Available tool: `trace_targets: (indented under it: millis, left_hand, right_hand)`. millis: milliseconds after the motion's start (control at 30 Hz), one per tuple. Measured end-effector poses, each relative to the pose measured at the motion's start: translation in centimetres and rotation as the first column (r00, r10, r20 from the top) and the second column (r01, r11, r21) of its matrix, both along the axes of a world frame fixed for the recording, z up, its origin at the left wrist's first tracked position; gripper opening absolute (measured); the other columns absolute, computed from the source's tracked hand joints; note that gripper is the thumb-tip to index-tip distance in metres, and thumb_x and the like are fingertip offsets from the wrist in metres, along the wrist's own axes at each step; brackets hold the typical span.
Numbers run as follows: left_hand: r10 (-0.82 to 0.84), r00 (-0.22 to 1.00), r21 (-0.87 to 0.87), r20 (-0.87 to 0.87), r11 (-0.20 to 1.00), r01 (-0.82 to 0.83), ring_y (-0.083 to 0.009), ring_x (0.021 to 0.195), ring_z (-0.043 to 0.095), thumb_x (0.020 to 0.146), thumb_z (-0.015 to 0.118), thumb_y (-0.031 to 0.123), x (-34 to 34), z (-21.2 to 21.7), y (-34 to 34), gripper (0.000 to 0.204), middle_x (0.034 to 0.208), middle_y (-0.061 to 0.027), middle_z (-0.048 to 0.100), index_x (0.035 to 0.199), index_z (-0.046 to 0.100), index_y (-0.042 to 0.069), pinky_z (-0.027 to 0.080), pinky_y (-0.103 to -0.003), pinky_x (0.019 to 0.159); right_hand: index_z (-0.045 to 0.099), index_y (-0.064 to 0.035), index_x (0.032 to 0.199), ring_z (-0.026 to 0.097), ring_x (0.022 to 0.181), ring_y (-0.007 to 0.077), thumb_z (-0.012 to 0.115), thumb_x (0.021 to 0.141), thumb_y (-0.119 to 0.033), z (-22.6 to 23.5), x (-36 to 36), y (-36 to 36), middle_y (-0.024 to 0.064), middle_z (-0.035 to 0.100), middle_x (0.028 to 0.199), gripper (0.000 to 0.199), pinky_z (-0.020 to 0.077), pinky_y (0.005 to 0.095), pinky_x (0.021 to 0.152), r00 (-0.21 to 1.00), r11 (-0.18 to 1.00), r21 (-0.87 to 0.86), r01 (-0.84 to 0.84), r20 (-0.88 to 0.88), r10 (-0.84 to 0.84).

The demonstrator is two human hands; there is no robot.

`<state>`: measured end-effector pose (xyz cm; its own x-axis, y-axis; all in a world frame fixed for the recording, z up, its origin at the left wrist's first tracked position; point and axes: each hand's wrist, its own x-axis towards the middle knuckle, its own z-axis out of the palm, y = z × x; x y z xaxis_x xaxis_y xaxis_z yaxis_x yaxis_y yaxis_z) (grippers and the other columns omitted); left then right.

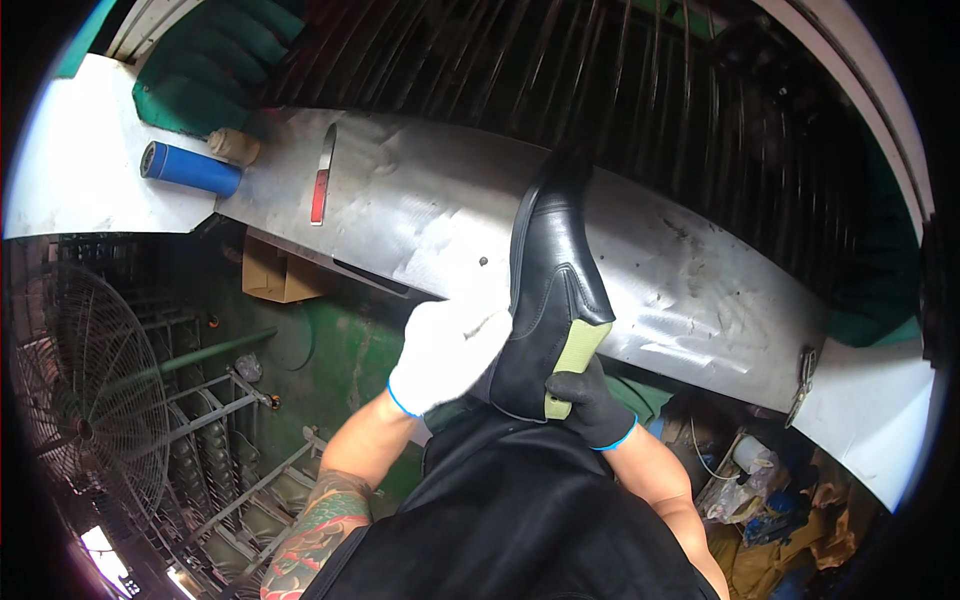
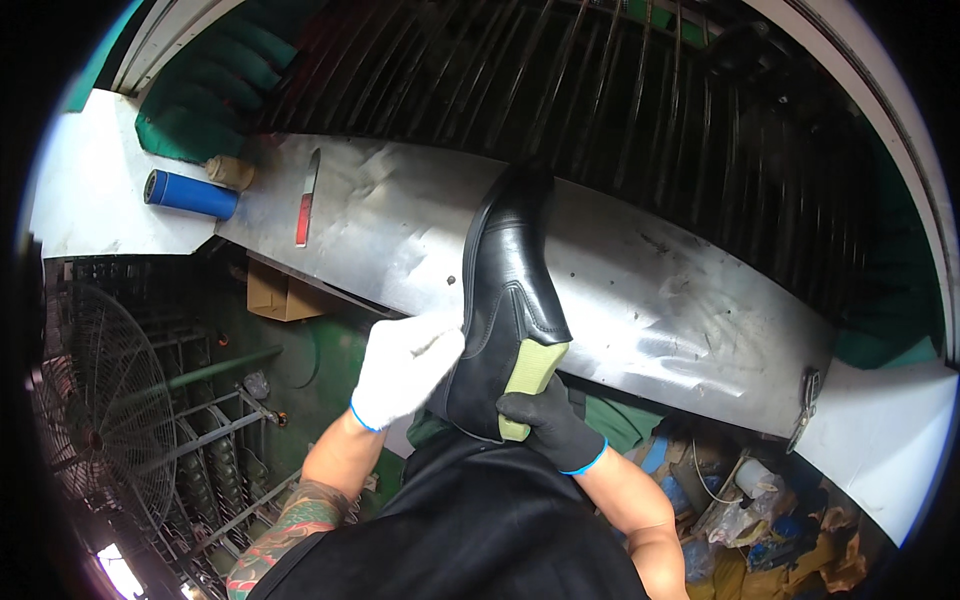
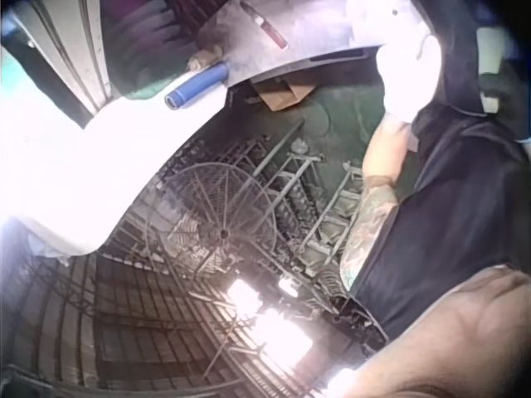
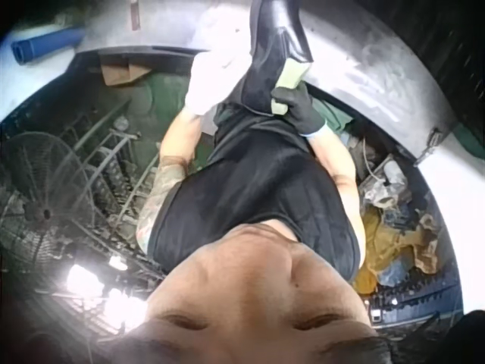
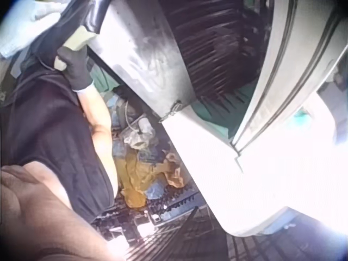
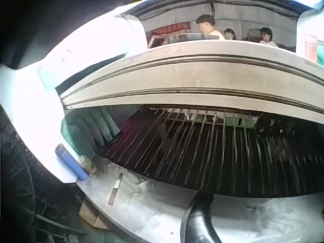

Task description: The person polishes a black leather shoe using a white cloth and a shoe tree. They repeatedly rub the shoe's surface, rotate it to access different angles, and place it on a metal workbench. The person handles the shoe and a shoe tree throughout the process.

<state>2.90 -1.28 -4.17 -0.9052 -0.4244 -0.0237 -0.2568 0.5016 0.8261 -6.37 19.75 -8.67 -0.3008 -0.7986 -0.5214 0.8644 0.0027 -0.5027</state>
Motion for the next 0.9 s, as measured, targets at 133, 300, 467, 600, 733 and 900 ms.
trace_targets:
  millis: [133, 300, 467, 600, 733, 900]
  left_hand:
    - [0.01, 0.984, 0.216, 0.178, 0.975, -0.049, -0.0114, 0.069, 0.057, 0.097, 0.07, 0.018, -2.6, -0.5, -2.3, 0.02, 0.075, -0.0057, 0.065, 0.099, 0.073, -0.001, 0.048, -0.03, 0.067]
    - [-0.052, 0.995, 0.296, 0.086, 0.955, 0.024, -0.0166, 0.073, 0.058, 0.097, 0.07, 0.02, -4.2, -0.8, -3.1, 0.019, 0.082, -0.0058, 0.065, 0.097, 0.071, 0.001, 0.049, -0.033, 0.07]
    - [-0.261, 0.962, 0.109, -0.082, 0.957, 0.269, -0.0184, 0.07, 0.058, 0.097, 0.066, 0.015, -3.7, -1.3, -3.4, 0.014, 0.075, -0.0077, 0.061, 0.095, 0.067, 0.001, 0.047, -0.037, 0.066]
    - [-0.313, 0.949, -0.067, -0.04, 0.948, 0.31, -0.0232, 0.068, 0.058, 0.095, 0.068, 0.013, -3.2, 0.0, -2.8, 0.012, 0.075, -0.0101, 0.061, 0.092, 0.065, 0.002, 0.047, -0.042, 0.064]
    - [-0.085, 0.984, 0.234, 0.159, 0.971, 0.046, -0.0142, 0.076, 0.065, 0.095, 0.073, 0.019, -4.1, 2.3, -3.4, 0.02, 0.088, -0.0071, 0.071, 0.105, 0.07, 0.003, 0.055, -0.032, 0.075]
    - [0.141, 0.895, 0.724, -0.423, 0.646, 0.241, -0.0271, 0.129, 0.06, 0.083, 0.087, 0.023, -6.3, 0.4, -5.6, 0.094, 0.148, -0.0188, 0.056, 0.159, 0.038, 0.001, 0.049, -0.039, 0.108]
  right_hand:
    - [0.049, 0.0007, 0.146, 0.068, 0.115, 0.0244, 0.075, 0.08, -0.013, 1.1, -0.7, -0.3, 0.0118, 0.066, 0.129, 0.073, 0.056, 0.0393, 0.101, 0.997, 0.996, 0.058, -0.072, -0.03, 0.074]
    - [0.053, 0.0027, 0.143, 0.07, 0.113, 0.0266, 0.074, 0.084, -0.015, 2.7, -1.8, 0.0, 0.0148, 0.068, 0.13, 0.065, 0.0578, 0.0404, 0.099, 0.988, 0.999, -0.026, 0.024, 0.153, -0.02]
    - [0.047, 0.0033, 0.15, 0.068, 0.121, 0.0291, 0.072, 0.084, -0.015, 2.6, -2.4, 0.4, 0.0165, 0.065, 0.137, 0.073, 0.0556, 0.0418, 0.105, 0.97, 0.996, -0.062, 0.063, 0.237, -0.046]
    - [0.045, 0.0007, 0.153, 0.065, 0.124, 0.0262, 0.073, 0.082, -0.014, 3.1, -2.9, 0.0, 0.0137, 0.064, 0.138, 0.078, 0.0529, 0.0404, 0.107, 1.0, 0.999, 0.022, -0.027, 0.006, 0.027]
    - [0.039, -0.0024, 0.158, 0.059, 0.131, 0.0232, 0.08, 0.074, -0.011, 3.6, -6.0, 0.5, 0.012, 0.059, 0.144, 0.093, 0.0481, 0.0392, 0.111, 0.918, 0.94, 0.224, -0.259, -0.245, 0.311]
    - [0.014, 0.0032, 0.166, 0.04, 0.151, 0.0384, 0.088, 0.064, -0.017, 3.6, -6.2, 0.2, 0.0269, 0.037, 0.163, 0.128, 0.035, 0.0464, 0.122, 0.335, 0.975, 0.212, -0.06, -0.916, 0.22]
